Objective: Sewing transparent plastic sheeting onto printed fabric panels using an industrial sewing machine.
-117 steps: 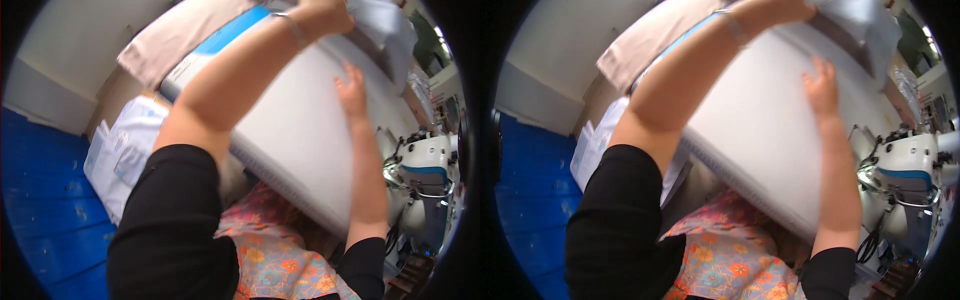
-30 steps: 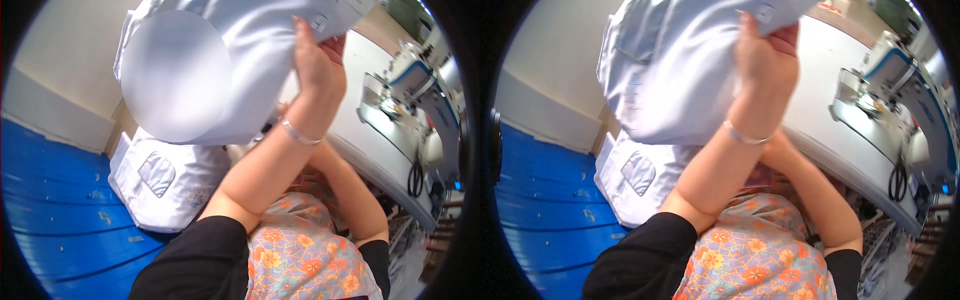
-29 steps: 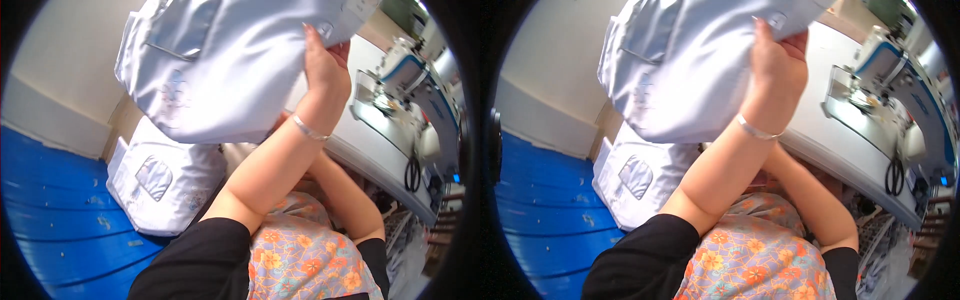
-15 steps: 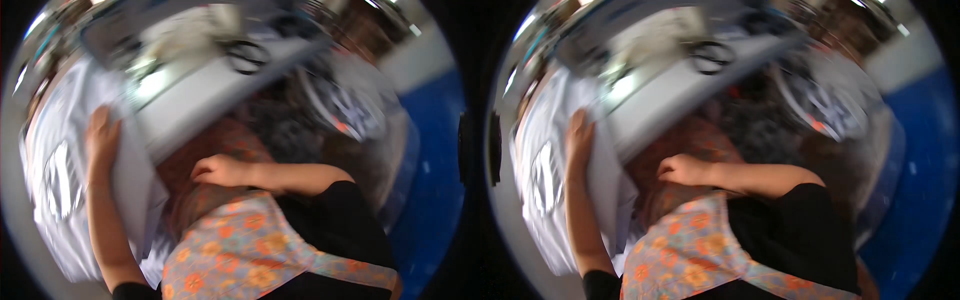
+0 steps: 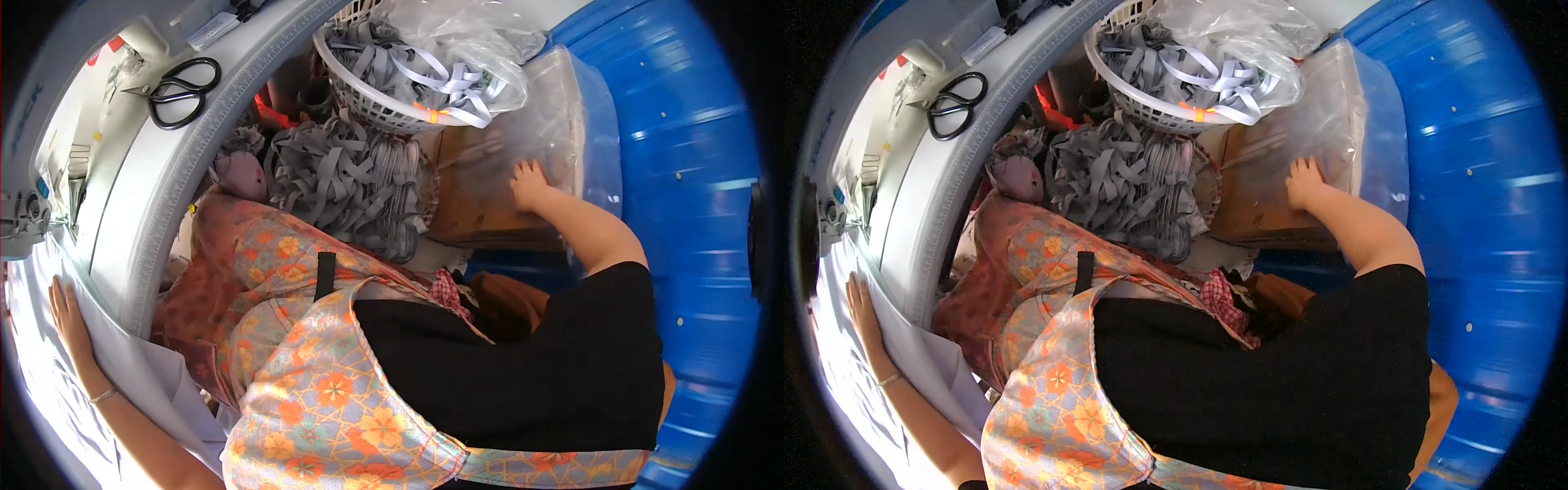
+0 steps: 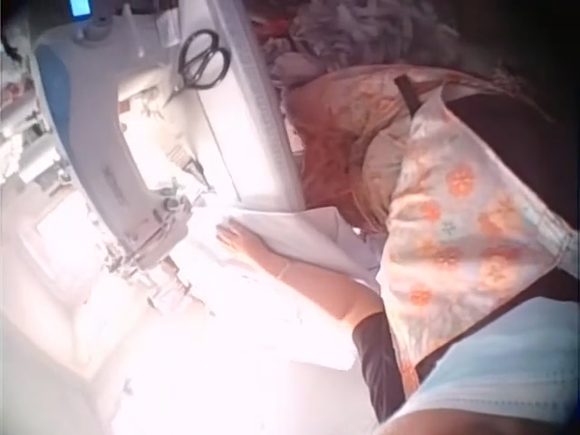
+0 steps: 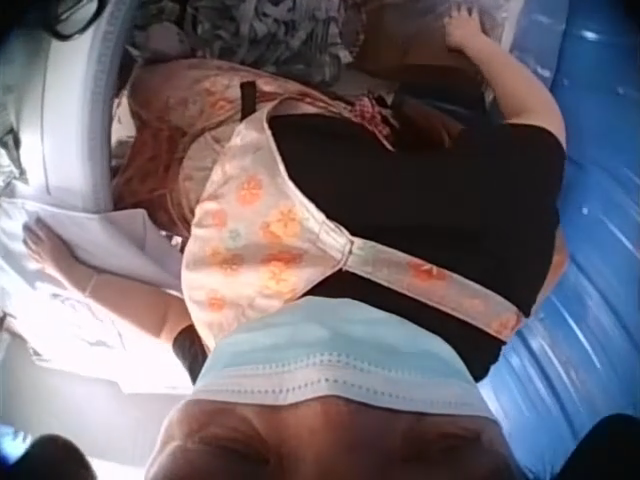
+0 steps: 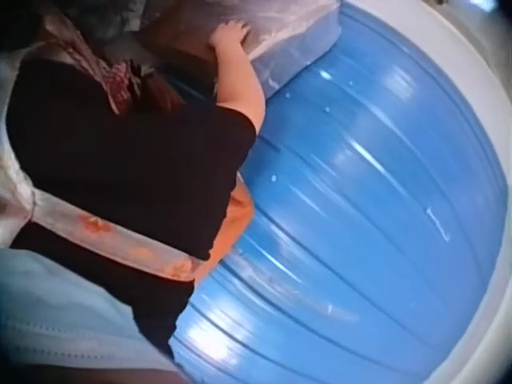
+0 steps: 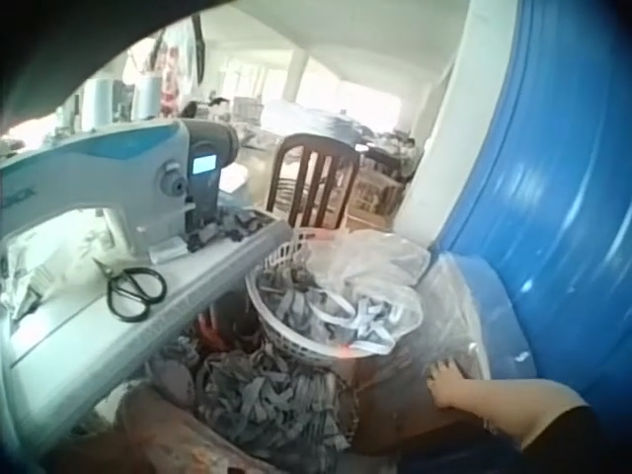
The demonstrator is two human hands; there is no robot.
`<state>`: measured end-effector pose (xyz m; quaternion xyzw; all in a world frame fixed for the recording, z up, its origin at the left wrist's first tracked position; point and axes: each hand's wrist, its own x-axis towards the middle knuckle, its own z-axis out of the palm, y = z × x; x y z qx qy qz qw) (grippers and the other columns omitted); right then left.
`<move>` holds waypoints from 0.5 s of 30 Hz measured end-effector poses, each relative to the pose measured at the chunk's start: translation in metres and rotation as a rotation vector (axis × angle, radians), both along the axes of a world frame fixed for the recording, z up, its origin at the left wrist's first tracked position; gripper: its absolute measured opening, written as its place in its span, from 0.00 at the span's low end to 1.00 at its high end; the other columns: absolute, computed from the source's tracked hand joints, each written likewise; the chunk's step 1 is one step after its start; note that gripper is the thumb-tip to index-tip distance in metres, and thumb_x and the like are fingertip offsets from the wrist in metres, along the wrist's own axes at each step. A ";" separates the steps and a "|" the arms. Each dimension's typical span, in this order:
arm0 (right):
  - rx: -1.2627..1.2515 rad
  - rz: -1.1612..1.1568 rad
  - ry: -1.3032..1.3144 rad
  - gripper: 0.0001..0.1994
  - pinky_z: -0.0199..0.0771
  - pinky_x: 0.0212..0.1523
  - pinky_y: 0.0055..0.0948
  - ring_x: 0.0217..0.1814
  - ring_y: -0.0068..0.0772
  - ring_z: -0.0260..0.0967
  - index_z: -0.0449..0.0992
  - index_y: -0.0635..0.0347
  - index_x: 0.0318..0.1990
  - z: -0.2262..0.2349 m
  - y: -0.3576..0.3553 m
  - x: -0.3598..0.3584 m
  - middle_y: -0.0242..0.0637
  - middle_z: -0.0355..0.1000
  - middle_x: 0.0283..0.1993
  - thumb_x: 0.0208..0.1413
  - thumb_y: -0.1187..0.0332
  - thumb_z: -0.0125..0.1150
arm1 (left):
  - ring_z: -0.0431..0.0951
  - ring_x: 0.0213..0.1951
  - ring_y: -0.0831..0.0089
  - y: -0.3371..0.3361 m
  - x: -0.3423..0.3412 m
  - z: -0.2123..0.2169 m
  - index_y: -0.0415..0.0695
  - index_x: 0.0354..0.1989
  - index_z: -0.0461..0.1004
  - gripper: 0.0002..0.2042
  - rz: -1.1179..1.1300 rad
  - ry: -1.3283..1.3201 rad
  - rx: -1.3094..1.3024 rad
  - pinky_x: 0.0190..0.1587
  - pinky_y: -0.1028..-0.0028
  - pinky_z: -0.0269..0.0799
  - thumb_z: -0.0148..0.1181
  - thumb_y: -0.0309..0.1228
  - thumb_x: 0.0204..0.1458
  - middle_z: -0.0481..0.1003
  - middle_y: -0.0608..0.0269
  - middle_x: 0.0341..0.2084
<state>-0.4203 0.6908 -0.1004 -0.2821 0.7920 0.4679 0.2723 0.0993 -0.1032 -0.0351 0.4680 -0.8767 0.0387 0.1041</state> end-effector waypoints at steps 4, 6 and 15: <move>-0.084 0.145 -0.065 0.26 0.49 0.72 0.58 0.75 0.52 0.52 0.77 0.55 0.58 -0.054 0.027 0.007 0.52 0.61 0.70 0.56 0.52 0.60 | 0.54 0.73 0.59 -0.019 0.011 -0.005 0.46 0.72 0.61 0.28 -0.108 0.020 -0.011 0.74 0.62 0.46 0.43 0.48 0.68 0.59 0.54 0.71; -0.135 0.123 -0.050 0.17 0.61 0.62 0.49 0.64 0.44 0.63 0.81 0.53 0.49 -0.069 0.021 0.006 0.43 0.70 0.58 0.56 0.58 0.58 | 0.55 0.73 0.58 -0.020 0.011 -0.002 0.45 0.71 0.61 0.28 -0.115 0.038 0.027 0.74 0.62 0.47 0.44 0.47 0.68 0.60 0.54 0.71; -0.123 0.191 0.034 0.11 0.71 0.52 0.38 0.56 0.39 0.68 0.84 0.51 0.42 -0.076 0.010 -0.024 0.37 0.73 0.51 0.53 0.65 0.59 | 0.55 0.73 0.59 -0.028 0.017 0.000 0.40 0.70 0.62 0.28 -0.123 0.141 0.084 0.74 0.63 0.46 0.44 0.46 0.68 0.61 0.53 0.70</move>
